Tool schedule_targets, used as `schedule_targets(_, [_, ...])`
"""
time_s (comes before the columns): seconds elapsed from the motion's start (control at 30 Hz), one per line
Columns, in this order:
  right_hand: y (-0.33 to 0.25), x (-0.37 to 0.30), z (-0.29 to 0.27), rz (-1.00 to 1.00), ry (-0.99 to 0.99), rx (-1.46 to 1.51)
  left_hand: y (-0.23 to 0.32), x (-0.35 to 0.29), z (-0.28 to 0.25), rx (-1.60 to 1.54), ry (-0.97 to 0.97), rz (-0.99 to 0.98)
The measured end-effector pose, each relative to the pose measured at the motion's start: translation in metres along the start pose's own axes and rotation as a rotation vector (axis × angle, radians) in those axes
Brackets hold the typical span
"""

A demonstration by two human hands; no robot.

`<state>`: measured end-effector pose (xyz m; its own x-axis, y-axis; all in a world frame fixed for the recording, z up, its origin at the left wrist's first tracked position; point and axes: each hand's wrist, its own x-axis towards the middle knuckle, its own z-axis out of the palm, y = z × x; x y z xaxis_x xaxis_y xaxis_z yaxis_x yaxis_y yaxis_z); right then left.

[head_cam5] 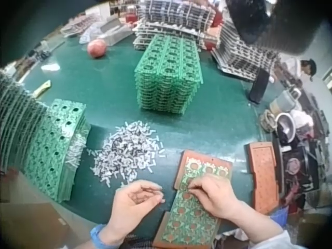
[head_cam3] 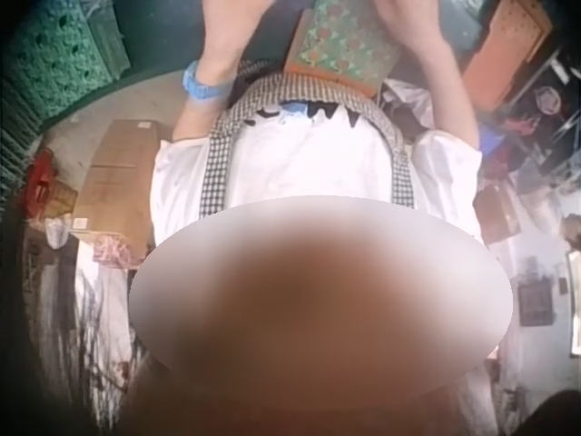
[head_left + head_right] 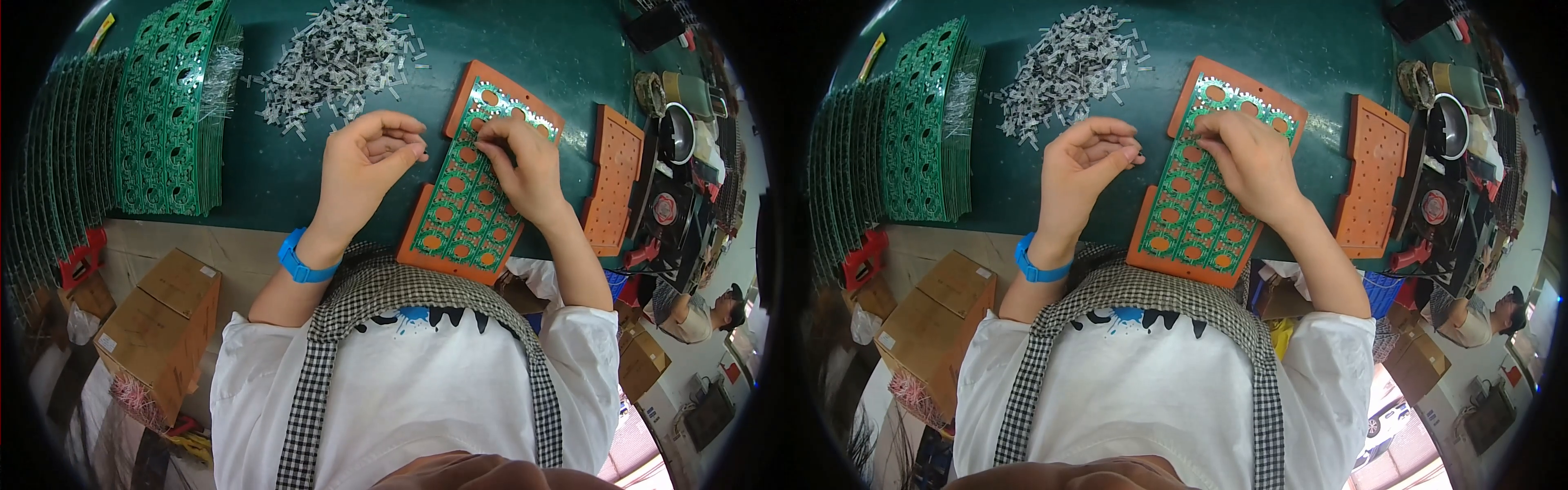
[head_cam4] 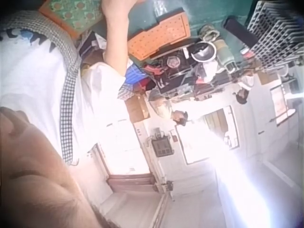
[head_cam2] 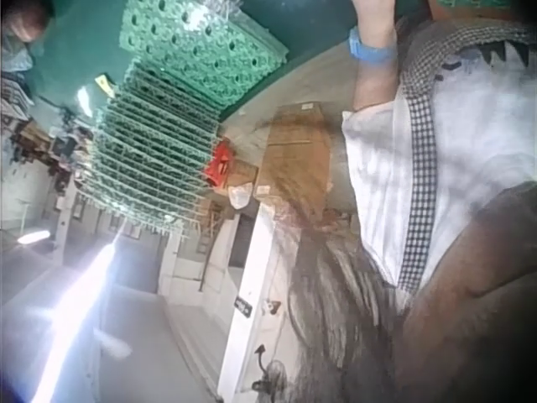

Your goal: The person inserts small electronic components into a green circuit board by hand, which is held steady in a mounting jig.

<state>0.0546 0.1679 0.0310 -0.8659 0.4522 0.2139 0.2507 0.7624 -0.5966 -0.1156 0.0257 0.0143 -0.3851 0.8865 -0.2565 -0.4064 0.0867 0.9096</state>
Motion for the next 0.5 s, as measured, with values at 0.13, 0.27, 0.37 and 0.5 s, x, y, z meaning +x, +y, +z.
schedule_targets(0.13, [0.000,-0.003,0.000,-0.126,0.031,-0.152,0.002,0.000,0.001,-0.065,-0.012,-0.044])
schedule_targets(0.27, [-0.011,-0.002,-0.006,-0.357,-0.014,-0.358,0.003,0.001,0.005,-0.070,-0.032,-0.065])
schedule_targets(0.37, [-0.022,-0.003,-0.002,-0.320,0.078,-0.394,0.007,0.000,0.010,-0.027,-0.068,-0.149])
schedule_targets(0.5, [-0.025,-0.008,-0.004,-0.323,0.096,-0.276,0.002,-0.003,0.021,-0.037,-0.125,-0.137])
